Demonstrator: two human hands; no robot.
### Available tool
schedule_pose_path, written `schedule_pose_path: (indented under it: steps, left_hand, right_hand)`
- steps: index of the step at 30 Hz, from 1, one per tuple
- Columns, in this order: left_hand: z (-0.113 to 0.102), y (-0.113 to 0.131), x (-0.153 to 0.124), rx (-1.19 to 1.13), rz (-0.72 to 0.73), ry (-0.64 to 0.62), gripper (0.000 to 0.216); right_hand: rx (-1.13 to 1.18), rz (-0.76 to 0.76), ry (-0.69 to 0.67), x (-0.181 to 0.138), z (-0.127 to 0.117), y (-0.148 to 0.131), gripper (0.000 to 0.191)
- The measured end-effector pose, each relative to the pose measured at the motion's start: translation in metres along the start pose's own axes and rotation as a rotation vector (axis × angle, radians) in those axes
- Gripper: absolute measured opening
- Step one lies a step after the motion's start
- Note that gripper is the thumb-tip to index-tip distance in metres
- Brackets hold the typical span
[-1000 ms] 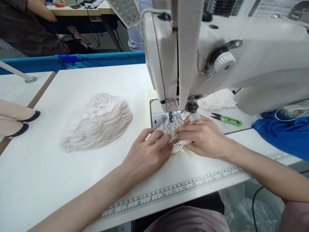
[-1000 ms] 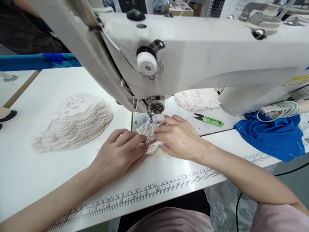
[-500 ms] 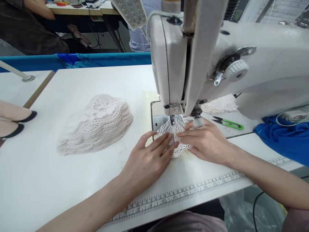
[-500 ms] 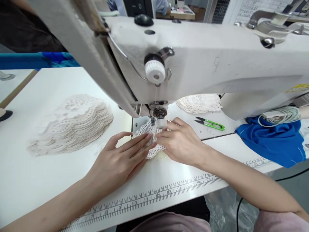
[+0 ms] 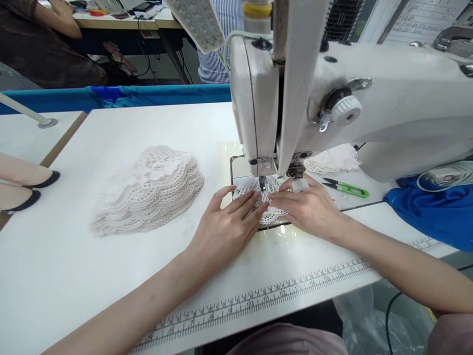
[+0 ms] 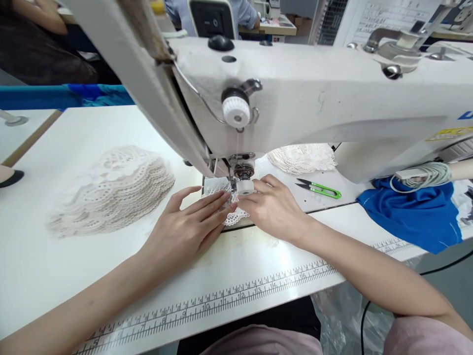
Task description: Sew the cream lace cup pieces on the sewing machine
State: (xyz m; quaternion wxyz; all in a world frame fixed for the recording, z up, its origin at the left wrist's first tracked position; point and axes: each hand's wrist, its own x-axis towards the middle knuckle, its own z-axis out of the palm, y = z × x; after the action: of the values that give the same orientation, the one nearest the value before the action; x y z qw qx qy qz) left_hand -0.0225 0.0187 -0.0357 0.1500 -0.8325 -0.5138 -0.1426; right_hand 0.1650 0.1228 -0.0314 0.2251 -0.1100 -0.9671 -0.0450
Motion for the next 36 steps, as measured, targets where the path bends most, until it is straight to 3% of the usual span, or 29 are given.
schedule_pose_path:
  steps: [12,17,20,25,28,36]
  left_hand:
    - [0.009,-0.008,0.006,-0.012,-0.037,0.049,0.027]
    - [0.01,-0.008,0.007,-0.127,-0.13,0.048,0.029]
    - [0.01,-0.012,0.011,-0.362,-0.302,-0.012,0.026]
    - [0.009,-0.02,0.017,-0.676,-0.485,-0.093,0.032]
    - [0.007,-0.02,0.018,-0.7,-0.486,-0.106,0.034]
    - [0.005,-0.014,0.01,-0.546,-0.325,-0.068,0.032]
  right_hand:
    - [-0.167,0.024,0.033,0.001,0.013,0.007,0.025]
    - [-0.077,0.022,0.075,0.001,0.011,0.005,0.026]
    - [0.08,0.15,0.109,0.001,0.011,0.005,0.023]
    - [0.327,0.432,0.004,0.005,0.01,0.004,0.015]
    - [0.391,0.454,-0.019,0.006,0.008,0.003,0.014]
    - [0.345,0.286,-0.032,0.0,0.008,0.001,0.018]
